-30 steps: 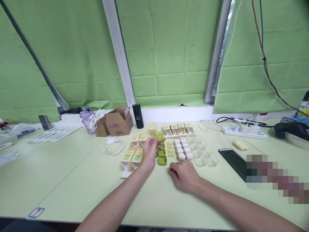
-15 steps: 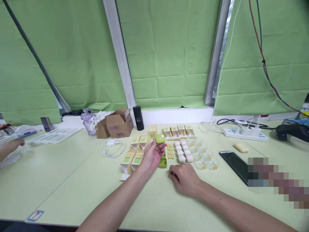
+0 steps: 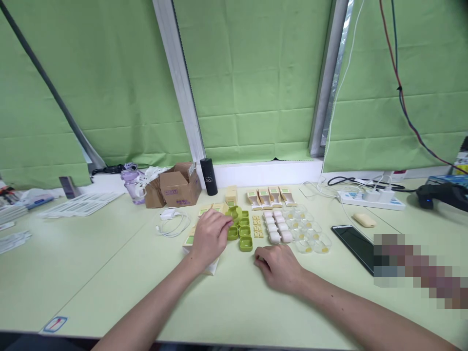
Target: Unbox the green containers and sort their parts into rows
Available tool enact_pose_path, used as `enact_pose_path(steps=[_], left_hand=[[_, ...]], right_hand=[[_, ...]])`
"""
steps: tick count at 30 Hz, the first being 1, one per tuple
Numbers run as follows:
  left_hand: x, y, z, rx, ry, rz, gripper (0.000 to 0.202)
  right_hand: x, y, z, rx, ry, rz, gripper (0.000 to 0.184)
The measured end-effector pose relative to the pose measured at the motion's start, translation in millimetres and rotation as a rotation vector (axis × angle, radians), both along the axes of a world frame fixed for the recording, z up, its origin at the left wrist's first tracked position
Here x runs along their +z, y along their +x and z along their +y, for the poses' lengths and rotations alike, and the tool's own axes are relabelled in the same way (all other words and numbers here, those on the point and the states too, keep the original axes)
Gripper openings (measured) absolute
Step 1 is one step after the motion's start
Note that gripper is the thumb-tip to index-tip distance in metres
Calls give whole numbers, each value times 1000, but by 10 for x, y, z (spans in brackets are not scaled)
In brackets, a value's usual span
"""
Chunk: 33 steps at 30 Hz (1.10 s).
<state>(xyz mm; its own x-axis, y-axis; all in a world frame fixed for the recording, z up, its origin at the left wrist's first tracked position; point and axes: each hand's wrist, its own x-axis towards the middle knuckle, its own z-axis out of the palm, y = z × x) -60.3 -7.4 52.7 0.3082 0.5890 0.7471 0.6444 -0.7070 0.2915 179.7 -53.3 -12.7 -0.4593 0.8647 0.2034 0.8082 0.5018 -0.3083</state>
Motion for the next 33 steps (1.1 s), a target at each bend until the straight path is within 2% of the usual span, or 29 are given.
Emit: enact_pose_path(steps=[3,7,15,27,33], left_hand=[[-117,-146,-43,46,108,264,21],[-225,-200,-83,89,94,401,24],[-206,-126,-175,108,-45,595,27],[-249,-105,-200,60,-103,646,30],[-277,-91,-197,40,-120,603,30]], right_hand=[[-6,0,4,-2,-7,-6,16],[-20,12,14,-13,-10,-7,15],[7,22,14,-21,-36,-23,17],[16,24,4,-10,-28,-18,16],[43,24,-8,0,-40,-30,16]])
